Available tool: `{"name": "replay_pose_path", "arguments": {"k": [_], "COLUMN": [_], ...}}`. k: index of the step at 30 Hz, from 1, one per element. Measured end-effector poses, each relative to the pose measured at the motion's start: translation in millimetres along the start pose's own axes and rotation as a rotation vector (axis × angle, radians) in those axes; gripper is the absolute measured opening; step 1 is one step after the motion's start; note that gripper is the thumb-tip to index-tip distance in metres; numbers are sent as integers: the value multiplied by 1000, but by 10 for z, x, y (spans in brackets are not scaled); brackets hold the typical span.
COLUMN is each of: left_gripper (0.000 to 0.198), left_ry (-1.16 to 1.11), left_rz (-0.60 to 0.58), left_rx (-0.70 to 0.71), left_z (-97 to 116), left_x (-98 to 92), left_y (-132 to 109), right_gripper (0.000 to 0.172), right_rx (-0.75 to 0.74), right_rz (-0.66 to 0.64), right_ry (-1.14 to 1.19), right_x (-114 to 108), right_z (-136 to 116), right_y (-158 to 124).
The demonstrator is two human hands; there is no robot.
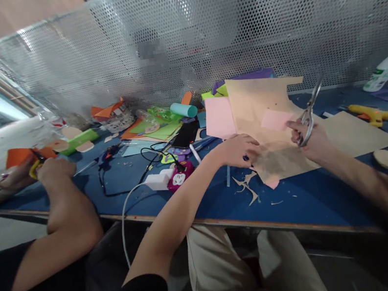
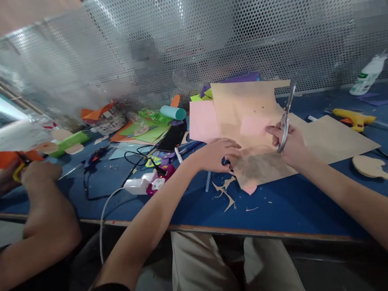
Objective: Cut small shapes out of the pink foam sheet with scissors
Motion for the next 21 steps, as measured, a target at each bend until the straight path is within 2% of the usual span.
{"name": "replay_pose_path", "arguments": {"k": [3,6,8,10,13,15,18,21], "left_gripper": [17,18,15,18,29,20,13,20], "left_ry": [-101,-128,-184,-338,-642,-687,-659,-641], "left_rz": [86,139,132,60,-277,-398,-430,-349], "left_rx": [43,6,-13,-55,-99,-130,-159,-114], "left_z": [32,20,57,112,298,370,362,310], "left_x": [-13,-82,-135,-138,63,153,216,179], "left_y": [56,65,41,6,-70,-104,-97,-59], "right_gripper": [48,49,48,48,51,52,53,53], "right_rx": [69,134,154,162,171,180,188,188], "right_rz": [-17,-23,-22,-19,-27,-40,-55,-55], "right_ry": [85,131,151,169,190,197,198,193], "right_x": [-28,-75,-100,-110,-95,-73,-49,-44], "right_z": [41,60,59,54,51,50,42,32], "right_y": [21,40,57,73,79,68,42,28]}}
Point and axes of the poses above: each hand's wrist, its own y-axis towards the middle knuckle, its own x-axis out of the palm, z = x × y, the point moved 8 cm from there along y, towards the middle knuckle, and after that the axes turned 3 degrees about z, right-handed, at the moved point
